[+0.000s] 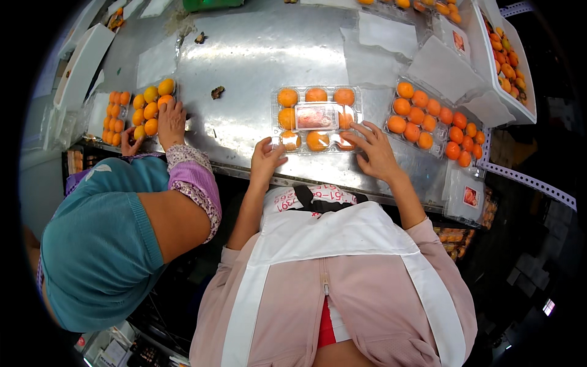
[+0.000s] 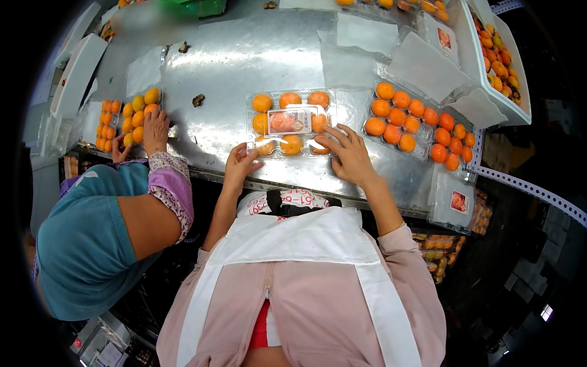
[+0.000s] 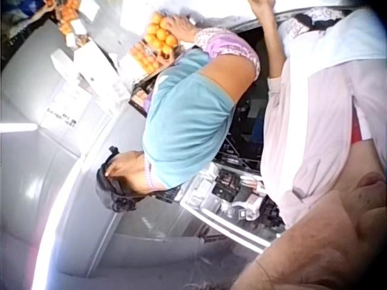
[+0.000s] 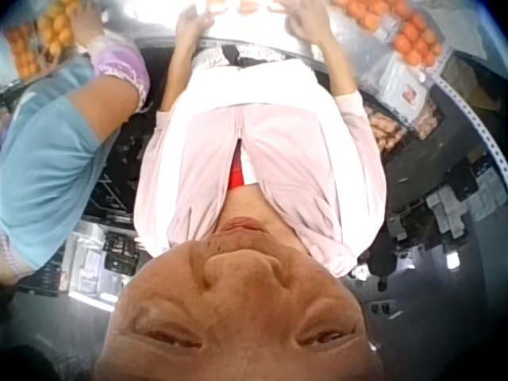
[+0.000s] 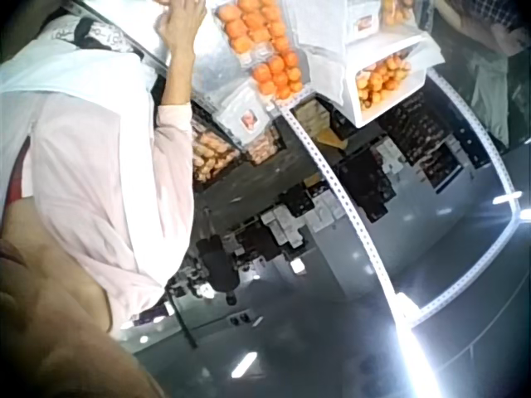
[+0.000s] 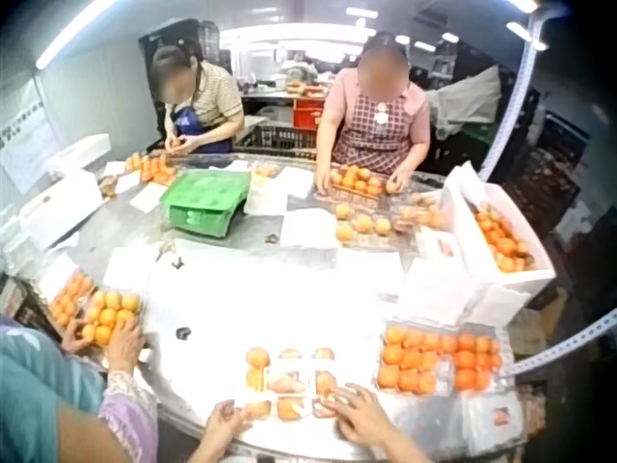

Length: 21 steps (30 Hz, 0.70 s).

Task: The person picks persimmons from a large container and places them into clear plastic trays on a metal table. They then close the trays with lids and stack the finished packages into a black crate. Other workers are visible nearby performing similar tasks.

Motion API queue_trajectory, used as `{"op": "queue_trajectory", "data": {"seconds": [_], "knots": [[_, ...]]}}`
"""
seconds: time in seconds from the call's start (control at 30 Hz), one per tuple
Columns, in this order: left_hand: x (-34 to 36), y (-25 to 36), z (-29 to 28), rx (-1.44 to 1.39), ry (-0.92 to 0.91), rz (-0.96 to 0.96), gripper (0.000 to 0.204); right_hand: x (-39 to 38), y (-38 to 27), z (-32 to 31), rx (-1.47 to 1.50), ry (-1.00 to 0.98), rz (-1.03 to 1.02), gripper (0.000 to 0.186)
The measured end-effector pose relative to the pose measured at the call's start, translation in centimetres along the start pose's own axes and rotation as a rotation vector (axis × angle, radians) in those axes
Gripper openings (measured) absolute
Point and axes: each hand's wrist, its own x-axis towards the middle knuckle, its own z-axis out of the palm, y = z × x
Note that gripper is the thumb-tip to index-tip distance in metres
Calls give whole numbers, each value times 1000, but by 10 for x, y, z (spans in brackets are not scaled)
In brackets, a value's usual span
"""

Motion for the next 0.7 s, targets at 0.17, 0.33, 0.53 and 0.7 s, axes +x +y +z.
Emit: {"op": "queue_trajectory", "data": {"seconds": [0.17,0.33,0.53,0.7], "knots": [[-17,5,26,-134,-116,-180,48,-2,20,15,315,97,17,59],[0,-25,32,-480,-165,-301,33,-2,10,23,233,176,-36,61],[10,-31,61,-471,-74,-314,30,-20,5,20,212,163,112,67],[24,-39,53,-383,30,-232,23,-20,-7,29,235,215,129,67]]}}
